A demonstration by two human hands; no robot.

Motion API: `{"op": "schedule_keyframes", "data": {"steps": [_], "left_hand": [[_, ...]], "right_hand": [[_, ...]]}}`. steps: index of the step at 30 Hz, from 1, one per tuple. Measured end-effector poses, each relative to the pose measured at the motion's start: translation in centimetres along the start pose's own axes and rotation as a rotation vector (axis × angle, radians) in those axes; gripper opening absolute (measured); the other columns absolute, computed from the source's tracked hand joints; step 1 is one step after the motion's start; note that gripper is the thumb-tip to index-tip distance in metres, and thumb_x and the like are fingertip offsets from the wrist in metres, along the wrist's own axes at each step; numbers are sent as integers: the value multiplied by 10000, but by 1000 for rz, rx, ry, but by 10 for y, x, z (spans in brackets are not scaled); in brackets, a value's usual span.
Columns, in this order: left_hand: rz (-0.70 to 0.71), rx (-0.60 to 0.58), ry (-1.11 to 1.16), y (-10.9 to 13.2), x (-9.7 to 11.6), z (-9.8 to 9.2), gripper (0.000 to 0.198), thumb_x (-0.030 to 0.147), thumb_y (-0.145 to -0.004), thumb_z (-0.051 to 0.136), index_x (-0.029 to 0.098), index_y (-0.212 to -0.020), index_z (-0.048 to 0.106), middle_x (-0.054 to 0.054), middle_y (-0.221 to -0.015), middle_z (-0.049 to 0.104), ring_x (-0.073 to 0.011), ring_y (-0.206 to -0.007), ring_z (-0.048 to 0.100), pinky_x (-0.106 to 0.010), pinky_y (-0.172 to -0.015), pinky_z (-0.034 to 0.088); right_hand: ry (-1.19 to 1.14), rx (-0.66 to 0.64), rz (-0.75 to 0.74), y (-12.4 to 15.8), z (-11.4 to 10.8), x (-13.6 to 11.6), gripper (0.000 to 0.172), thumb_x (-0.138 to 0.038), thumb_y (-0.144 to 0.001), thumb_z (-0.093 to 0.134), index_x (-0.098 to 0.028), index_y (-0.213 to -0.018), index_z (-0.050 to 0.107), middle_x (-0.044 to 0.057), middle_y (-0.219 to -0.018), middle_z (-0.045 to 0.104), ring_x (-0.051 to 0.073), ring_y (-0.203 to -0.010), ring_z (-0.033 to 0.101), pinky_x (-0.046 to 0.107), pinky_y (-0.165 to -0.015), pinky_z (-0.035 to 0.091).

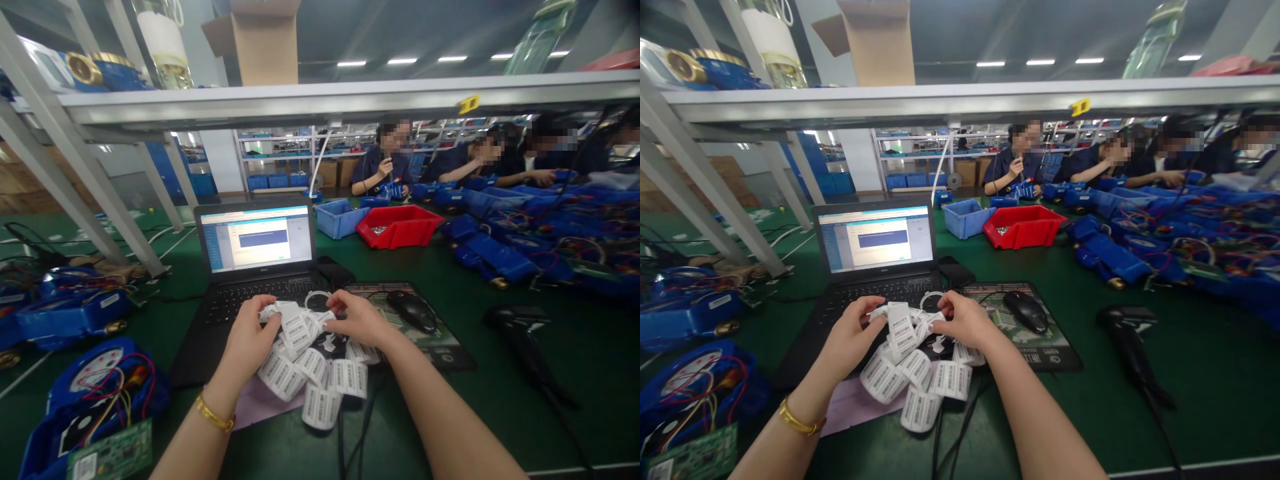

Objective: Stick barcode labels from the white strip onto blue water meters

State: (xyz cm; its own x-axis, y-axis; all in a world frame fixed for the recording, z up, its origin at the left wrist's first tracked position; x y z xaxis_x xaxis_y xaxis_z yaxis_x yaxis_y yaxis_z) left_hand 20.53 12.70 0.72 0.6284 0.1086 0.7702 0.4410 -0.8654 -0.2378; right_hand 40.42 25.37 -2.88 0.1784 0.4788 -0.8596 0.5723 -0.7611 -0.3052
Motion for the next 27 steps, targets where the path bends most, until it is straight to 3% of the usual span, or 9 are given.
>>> {"op": "schedule_keyframes", "data": {"steps": [2,5,8,12,18,23,27], "left_hand": [[38,-1,-34,1,4,0,311,352,-771,510,189,-1022,596,-84,-1082,565,-249,-1025,526,-450,-956,400],[139,-7,-82,4,20,0,251,288,-786,493,202,-997,597,-65,-1077,576,-238,-1032,523,-427,-957,390],[236,-89,-120,8,43,7,229,236,-767,519,213,-982,595,-52,-1037,598,-244,-1020,522,-410,-918,394],[360,-184,-231,10,64,24,265,201,-707,625,186,-966,571,-61,-974,592,-262,-979,516,-413,-884,389],[389,-224,-267,11,66,37,299,176,-680,641,181,-958,532,-43,-950,559,-250,-930,495,-414,-847,377],[281,-200,-72,9,65,24,258,124,-690,558,194,-930,495,-11,-907,555,-196,-863,517,-336,-777,395],[324,-166,27,8,66,12,280,89,-698,526,196,-957,512,-3,-932,562,-164,-853,530,-296,-773,410]], "right_hand": [[-59,-11,-13,0,2,-4,202,-194,-619,682,-199,-813,626,-34,-671,599,145,-624,544,256,-611,405],[-194,41,-57,-2,-1,-11,163,-278,-711,624,-193,-850,615,-6,-743,602,156,-703,566,272,-669,442],[-337,89,-96,-3,-5,-17,257,-419,-749,643,-191,-862,603,27,-821,616,179,-770,583,283,-686,478],[-476,180,-102,-3,-7,-17,327,-467,-715,720,-197,-855,600,31,-814,606,180,-757,576,283,-693,489],[-638,327,-52,-6,-13,-9,373,-491,-686,732,-213,-869,564,27,-821,569,171,-714,561,279,-653,490],[-672,331,-33,-5,-13,-13,309,-421,-673,726,-205,-844,585,24,-796,563,163,-699,545,258,-624,468],[-644,286,-34,-2,-10,-17,236,-327,-664,716,-200,-840,623,23,-784,590,168,-707,547,255,-634,458]]}}
Point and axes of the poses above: each hand's wrist, its own y-axis away from the middle knuckle, its own z-axis out of the palm, x = y × z, the point moved 3 cm from there along -y, towards the middle knuckle
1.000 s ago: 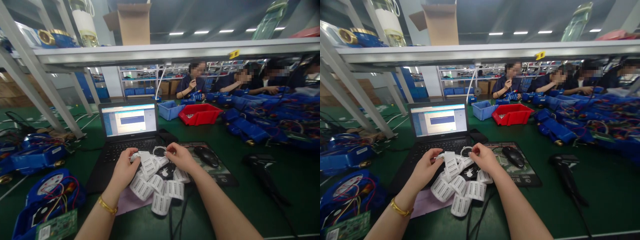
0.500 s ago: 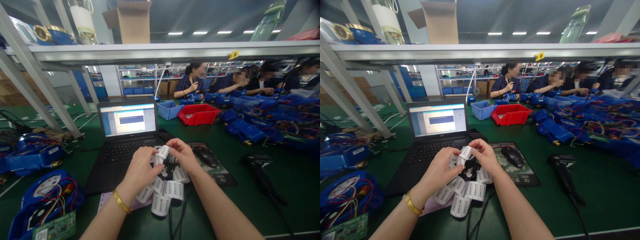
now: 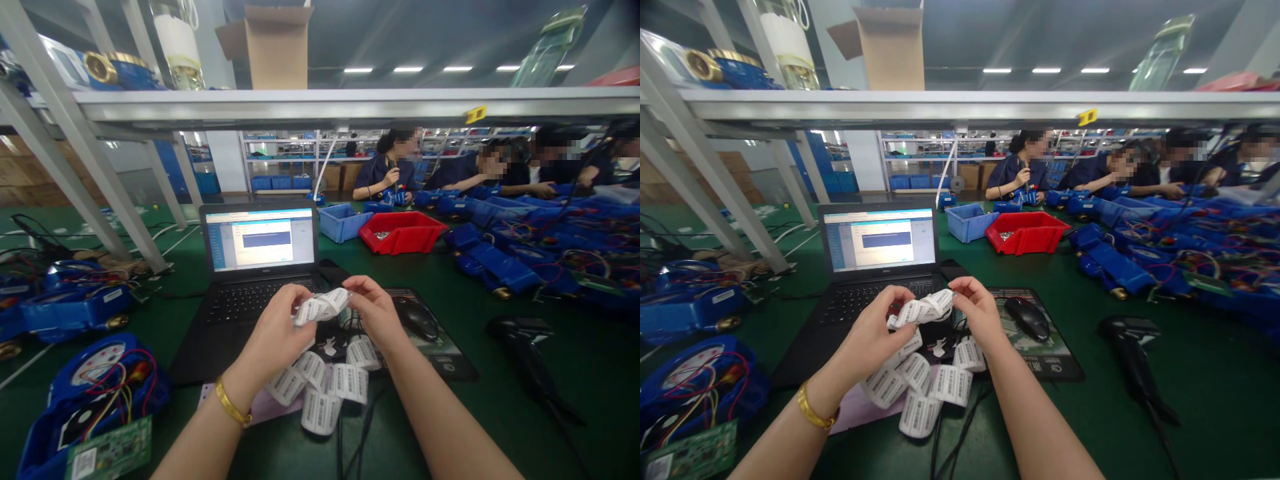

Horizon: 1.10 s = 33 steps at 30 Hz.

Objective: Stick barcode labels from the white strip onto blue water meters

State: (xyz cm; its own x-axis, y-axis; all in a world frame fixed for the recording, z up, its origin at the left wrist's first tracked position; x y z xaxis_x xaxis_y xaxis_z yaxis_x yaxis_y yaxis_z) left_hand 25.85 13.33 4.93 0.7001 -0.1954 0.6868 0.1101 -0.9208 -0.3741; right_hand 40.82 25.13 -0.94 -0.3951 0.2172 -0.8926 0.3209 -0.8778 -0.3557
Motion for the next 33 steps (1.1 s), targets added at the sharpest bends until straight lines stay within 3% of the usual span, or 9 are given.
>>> {"op": "schedule_keyframes", "data": {"steps": [3,7,11,17,26,33], "left_hand": [[37,-18,-31,1,-1,-3,297,92,-716,525,199,-994,522,-14,-977,562,-172,-899,534,-298,-800,415],[100,-70,-46,1,1,-1,322,79,-732,523,194,-1032,524,-32,-1007,560,-187,-941,534,-317,-856,418],[167,-91,-58,2,5,3,350,41,-738,513,202,-1048,518,-24,-1032,559,-183,-979,529,-326,-896,415],[218,-60,-29,4,4,7,483,4,-775,480,236,-1197,441,-22,-1162,548,-164,-1090,515,-321,-956,408],[208,90,129,5,-1,13,476,21,-813,489,271,-1213,421,2,-1078,563,-118,-1012,561,-257,-914,435],[185,123,164,7,-1,14,440,39,-833,499,261,-1206,424,12,-1006,579,-97,-923,577,-222,-840,436]], "right_hand": [[89,-32,-51,3,2,-3,193,-270,-688,684,-203,-867,653,37,-866,616,189,-806,571,270,-696,465],[341,-91,-304,11,9,-15,238,-205,-786,550,-223,-992,669,70,-1120,581,227,-1072,534,307,-803,461],[423,-137,-448,21,18,-27,192,-199,-821,550,-223,-981,653,63,-1026,623,226,-1052,555,358,-909,441],[392,-174,-323,25,22,-23,169,-248,-821,645,-213,-986,628,21,-853,646,176,-792,610,293,-749,491],[273,-156,-114,21,23,-11,166,-284,-764,706,-197,-902,680,21,-842,677,169,-774,618,270,-739,481],[320,-150,-135,22,24,-14,84,-263,-739,680,-194,-778,654,1,-753,650,155,-715,600,244,-692,464]]}}
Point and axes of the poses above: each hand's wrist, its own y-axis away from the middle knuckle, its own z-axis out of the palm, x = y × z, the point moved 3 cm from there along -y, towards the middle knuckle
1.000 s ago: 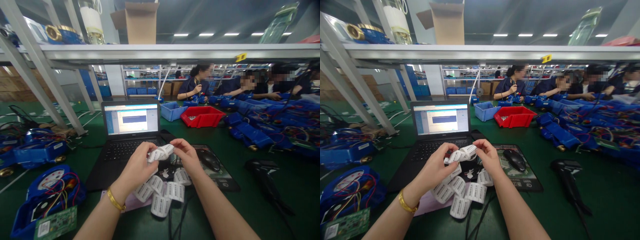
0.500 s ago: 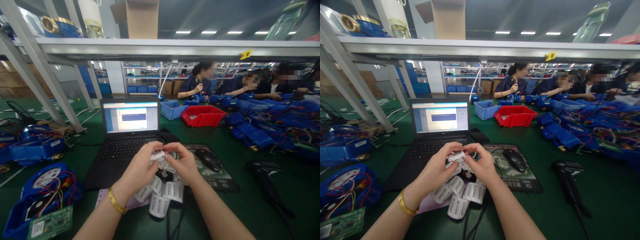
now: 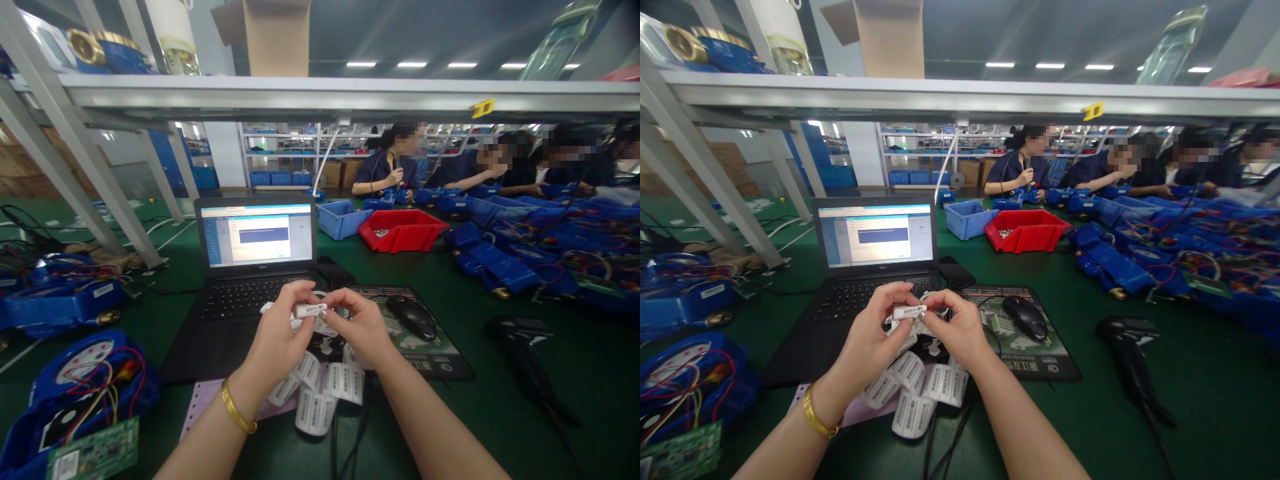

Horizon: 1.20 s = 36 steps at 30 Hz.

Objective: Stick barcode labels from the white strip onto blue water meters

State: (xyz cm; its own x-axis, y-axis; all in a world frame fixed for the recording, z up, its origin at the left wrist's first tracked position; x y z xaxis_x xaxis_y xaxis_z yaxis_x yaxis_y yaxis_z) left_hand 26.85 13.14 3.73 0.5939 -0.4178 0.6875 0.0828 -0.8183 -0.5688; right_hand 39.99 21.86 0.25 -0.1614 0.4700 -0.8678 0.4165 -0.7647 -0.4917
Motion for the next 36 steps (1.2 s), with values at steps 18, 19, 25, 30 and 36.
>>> {"op": "schedule_keyframes", "data": {"steps": [18,19,25,30,36], "left_hand": [[-77,-35,-176,-3,-12,11,384,103,-848,473,184,-1220,427,-68,-1012,617,-205,-959,599,-366,-872,477],[-106,-39,-221,-3,-14,13,396,104,-849,472,176,-1235,421,-82,-1035,618,-221,-980,596,-391,-882,481],[-43,41,-402,16,5,-2,534,173,-837,558,80,-1328,368,-172,-1353,452,-265,-1279,402,-445,-1104,356],[-47,150,-523,70,32,-51,417,111,-869,467,144,-1285,444,-109,-1337,471,-187,-1291,385,-341,-1123,336],[-172,351,-782,163,41,-147,411,37,-874,392,218,-1232,482,-40,-1285,511,-129,-1241,442,-275,-1121,314]], "right_hand": [[107,167,-182,-2,-6,-2,56,-245,-774,640,-207,-734,632,34,-842,557,177,-797,555,263,-665,458],[55,185,-153,-3,-8,2,86,-272,-769,657,-203,-729,626,34,-835,559,178,-795,554,262,-663,461],[-230,312,126,0,-22,24,288,-394,-624,814,-199,-754,647,49,-889,614,196,-811,570,320,-741,464],[-236,359,332,2,-24,31,346,-439,-532,880,-232,-738,695,121,-979,625,221,-749,567,355,-593,440],[-174,331,349,5,-21,16,346,-502,-520,888,-284,-714,702,102,-1005,623,253,-822,583,371,-608,476]]}}
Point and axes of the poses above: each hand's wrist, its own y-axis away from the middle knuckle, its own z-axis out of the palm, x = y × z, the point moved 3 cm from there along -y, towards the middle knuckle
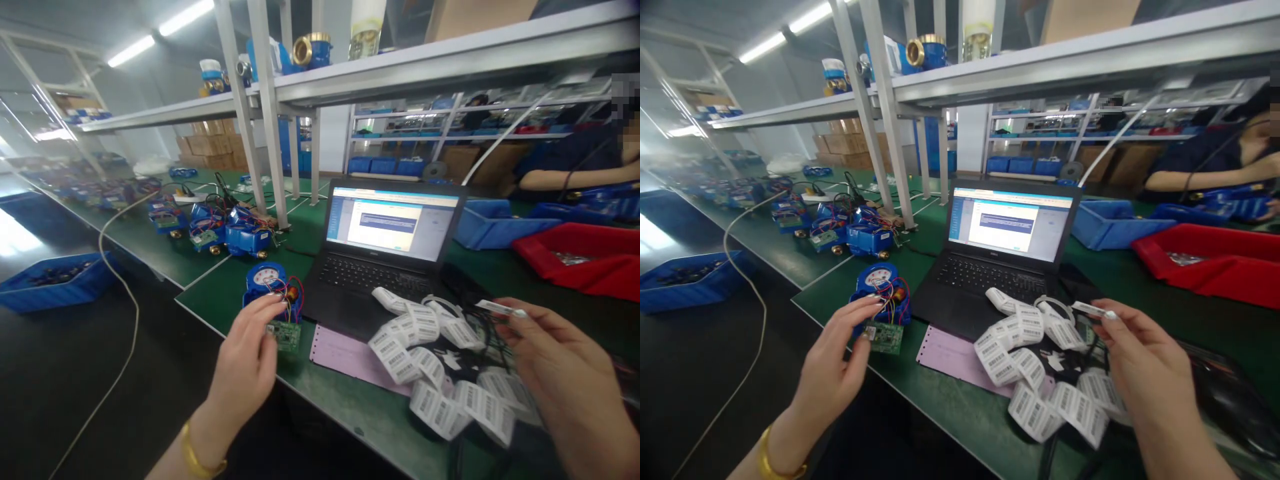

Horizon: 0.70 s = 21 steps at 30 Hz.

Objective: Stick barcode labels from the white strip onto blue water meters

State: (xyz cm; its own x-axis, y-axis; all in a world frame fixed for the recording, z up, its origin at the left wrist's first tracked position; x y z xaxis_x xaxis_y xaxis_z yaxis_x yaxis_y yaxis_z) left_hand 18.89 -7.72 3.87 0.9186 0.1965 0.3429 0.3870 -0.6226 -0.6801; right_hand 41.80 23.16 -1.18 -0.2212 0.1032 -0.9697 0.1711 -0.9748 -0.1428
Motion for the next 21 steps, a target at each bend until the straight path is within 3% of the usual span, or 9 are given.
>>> {"op": "schedule_keyframes", "data": {"steps": [4,7,11,15,18,21], "left_hand": [[16,-151,-150,18,-47,-26,447,77,-873,391,202,-1301,423,-57,-1363,464,-171,-1309,393,-345,-1143,308],[161,-284,-242,12,-59,-29,517,110,-872,443,203,-1373,357,-70,-1451,375,-221,-1378,295,-414,-1146,310],[368,-367,-239,-20,-51,-34,583,35,-852,392,255,-1392,383,-39,-1509,287,-238,-1411,219,-437,-1156,290],[565,-533,-183,-54,-32,-39,710,-55,-744,363,280,-1364,446,-10,-1527,251,-245,-1425,162,-455,-1160,269],[614,-719,-145,-66,-27,-35,864,-52,-605,461,304,-1390,411,-9,-1535,219,-279,-1425,141,-506,-1160,224],[616,-810,-130,-72,-28,-24,979,-68,-497,527,342,-1379,413,-15,-1540,189,-302,-1421,135,-531,-1158,178]], "right_hand": [[34,-145,-14,27,19,-18,347,-533,-545,862,-275,-714,701,94,-986,629,241,-795,589,326,-584,492],[54,-285,-58,59,43,-24,295,-474,-626,835,-242,-723,681,98,-983,632,242,-817,598,292,-593,502],[62,-511,-138,99,75,-22,231,-418,-770,741,-214,-722,645,91,-954,621,238,-859,597,271,-656,512],[39,-608,-148,123,93,-16,225,-414,-852,659,-209,-764,631,82,-937,595,212,-876,570,251,-719,497],[-6,-660,-89,134,100,-11,258,-440,-848,655,-202,-756,621,83,-927,585,204,-824,562,258,-705,497],[-55,-703,-11,141,106,-6,260,-439,-842,664,-196,-759,624,76,-919,589,201,-820,560,259,-717,486]]}}
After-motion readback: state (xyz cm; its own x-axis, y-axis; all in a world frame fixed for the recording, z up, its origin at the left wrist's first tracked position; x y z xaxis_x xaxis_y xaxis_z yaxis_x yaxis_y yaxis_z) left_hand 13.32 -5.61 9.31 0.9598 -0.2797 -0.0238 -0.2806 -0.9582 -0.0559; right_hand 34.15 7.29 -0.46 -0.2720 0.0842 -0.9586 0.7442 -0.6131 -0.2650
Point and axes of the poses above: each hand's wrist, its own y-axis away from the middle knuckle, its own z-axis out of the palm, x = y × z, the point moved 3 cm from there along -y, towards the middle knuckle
